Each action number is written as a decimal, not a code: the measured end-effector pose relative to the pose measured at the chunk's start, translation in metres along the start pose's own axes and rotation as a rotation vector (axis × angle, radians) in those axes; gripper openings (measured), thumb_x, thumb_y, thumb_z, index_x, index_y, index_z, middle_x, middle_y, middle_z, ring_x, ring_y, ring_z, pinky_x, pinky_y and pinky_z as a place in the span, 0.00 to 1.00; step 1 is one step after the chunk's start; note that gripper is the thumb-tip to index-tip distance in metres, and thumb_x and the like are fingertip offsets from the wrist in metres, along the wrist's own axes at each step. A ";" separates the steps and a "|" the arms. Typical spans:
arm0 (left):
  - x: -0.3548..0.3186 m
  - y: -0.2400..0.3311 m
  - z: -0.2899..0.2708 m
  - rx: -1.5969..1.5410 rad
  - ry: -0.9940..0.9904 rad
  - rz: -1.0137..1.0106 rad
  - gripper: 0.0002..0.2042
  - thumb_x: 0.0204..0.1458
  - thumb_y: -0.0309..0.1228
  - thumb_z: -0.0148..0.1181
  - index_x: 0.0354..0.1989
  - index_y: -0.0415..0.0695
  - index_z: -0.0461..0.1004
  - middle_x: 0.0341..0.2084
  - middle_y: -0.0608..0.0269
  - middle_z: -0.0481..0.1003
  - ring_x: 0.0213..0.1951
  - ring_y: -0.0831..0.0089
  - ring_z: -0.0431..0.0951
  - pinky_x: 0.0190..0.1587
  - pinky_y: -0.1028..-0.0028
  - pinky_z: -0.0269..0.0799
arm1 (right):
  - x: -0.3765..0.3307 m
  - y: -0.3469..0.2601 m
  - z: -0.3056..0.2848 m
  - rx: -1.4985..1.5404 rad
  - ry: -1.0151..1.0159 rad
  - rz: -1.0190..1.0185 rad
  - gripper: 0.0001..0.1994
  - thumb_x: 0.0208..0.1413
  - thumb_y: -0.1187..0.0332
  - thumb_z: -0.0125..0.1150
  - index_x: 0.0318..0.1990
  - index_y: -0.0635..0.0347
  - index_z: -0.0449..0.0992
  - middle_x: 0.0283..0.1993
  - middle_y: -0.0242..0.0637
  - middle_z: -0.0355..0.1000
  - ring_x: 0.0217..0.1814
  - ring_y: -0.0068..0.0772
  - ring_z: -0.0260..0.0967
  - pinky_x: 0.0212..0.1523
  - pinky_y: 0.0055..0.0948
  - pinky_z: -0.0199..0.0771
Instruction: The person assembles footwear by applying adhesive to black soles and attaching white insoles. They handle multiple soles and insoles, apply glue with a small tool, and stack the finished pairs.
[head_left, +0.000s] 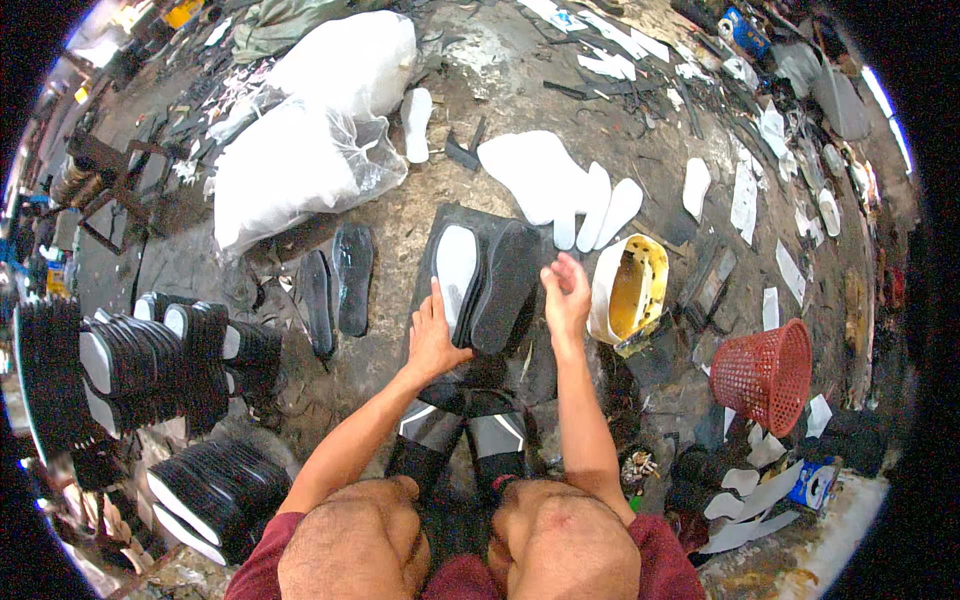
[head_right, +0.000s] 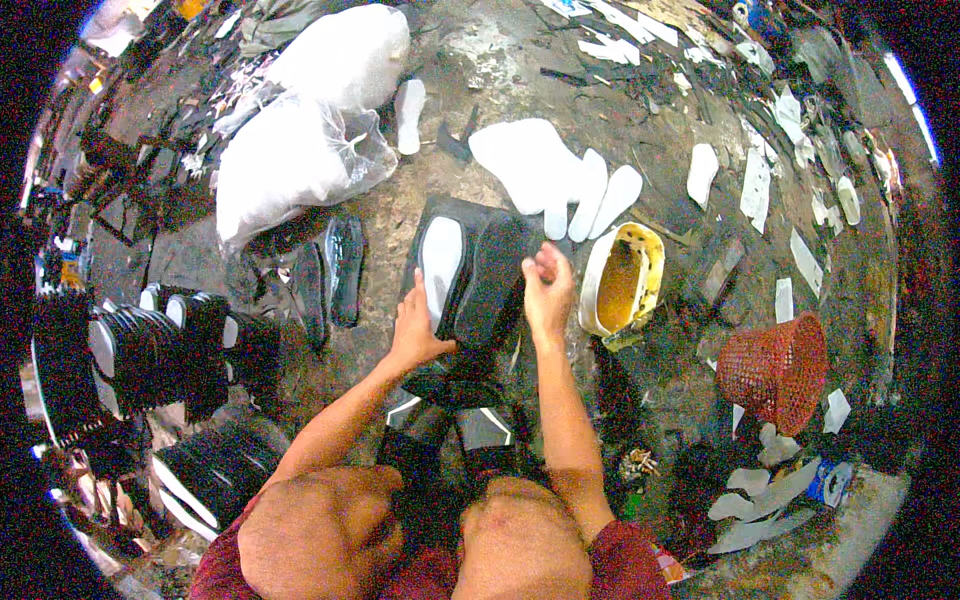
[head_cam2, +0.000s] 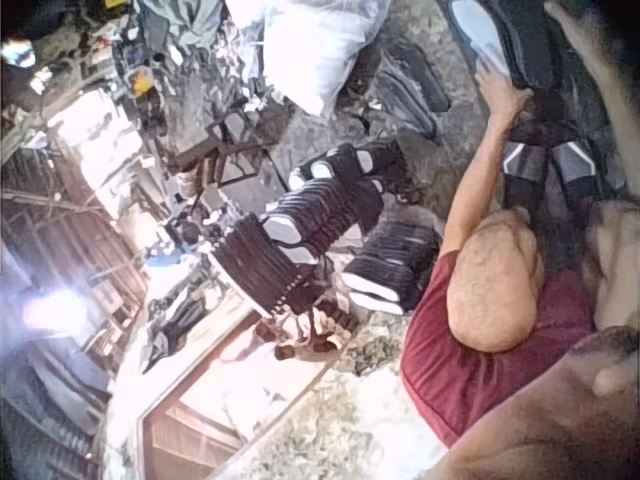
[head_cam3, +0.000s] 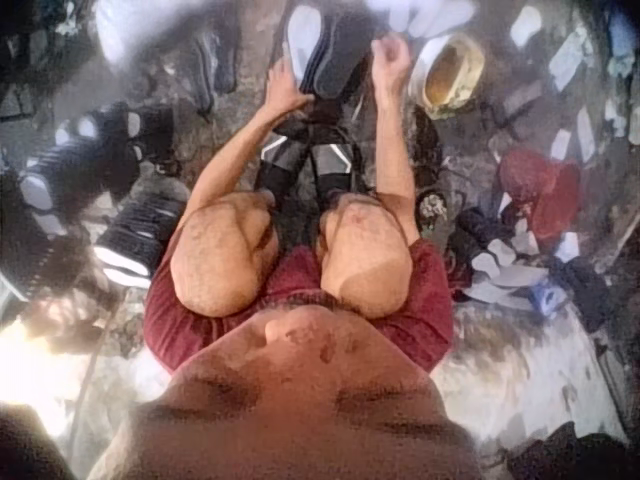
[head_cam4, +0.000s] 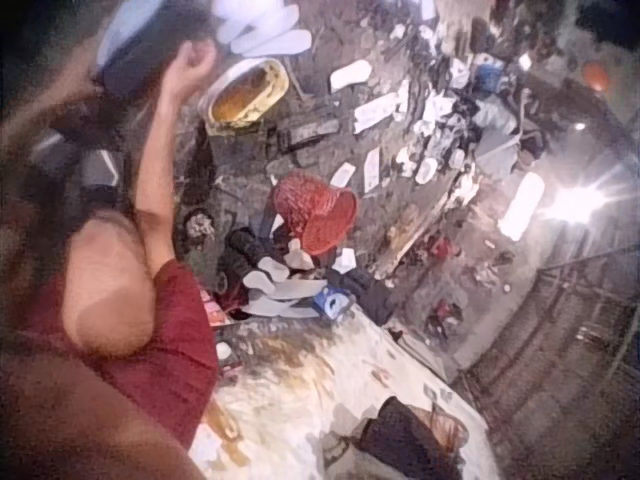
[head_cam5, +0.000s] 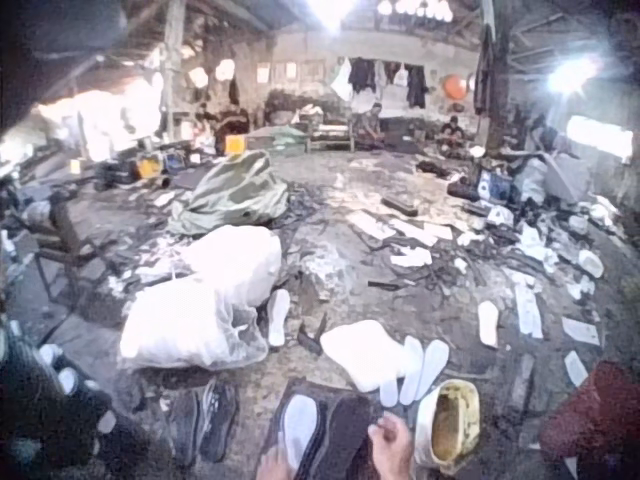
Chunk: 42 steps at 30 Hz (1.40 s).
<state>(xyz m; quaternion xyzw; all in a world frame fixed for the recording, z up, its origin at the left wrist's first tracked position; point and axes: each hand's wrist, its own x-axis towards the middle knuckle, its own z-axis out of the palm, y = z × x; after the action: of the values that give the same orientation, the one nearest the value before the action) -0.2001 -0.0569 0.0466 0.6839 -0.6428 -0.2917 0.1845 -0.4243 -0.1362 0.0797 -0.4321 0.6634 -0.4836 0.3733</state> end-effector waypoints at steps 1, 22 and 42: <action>-0.003 0.003 0.001 0.021 0.054 0.016 0.68 0.29 0.32 0.79 0.76 0.39 0.29 0.61 0.38 0.63 0.57 0.38 0.65 0.61 0.49 0.65 | 0.016 0.004 -0.001 -0.080 0.021 -0.043 0.21 0.56 0.70 0.67 0.58 0.62 0.74 0.51 0.41 0.78 0.51 0.32 0.74 0.54 0.33 0.74; -0.013 -0.106 -0.086 0.184 0.247 -0.490 0.57 0.37 0.38 0.77 0.73 0.35 0.44 0.58 0.40 0.68 0.57 0.45 0.68 0.62 0.55 0.64 | 0.062 0.002 0.004 -0.060 0.049 -0.234 0.20 0.52 0.74 0.65 0.52 0.70 0.69 0.48 0.49 0.76 0.50 0.39 0.76 0.52 0.35 0.74; -0.053 -0.015 -0.059 -1.114 -0.245 -0.449 0.45 0.57 0.45 0.66 0.76 0.46 0.44 0.64 0.49 0.67 0.61 0.62 0.71 0.60 0.58 0.69 | -0.051 -0.040 0.051 0.244 -0.635 0.182 0.19 0.50 0.79 0.70 0.50 0.65 0.74 0.40 0.40 0.82 0.40 0.27 0.80 0.42 0.27 0.79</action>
<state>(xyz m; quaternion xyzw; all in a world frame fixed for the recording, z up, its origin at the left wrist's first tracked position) -0.1512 -0.0107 0.0908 0.5651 -0.2504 -0.6920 0.3730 -0.3510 -0.1108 0.1089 -0.4523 0.4874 -0.3653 0.6514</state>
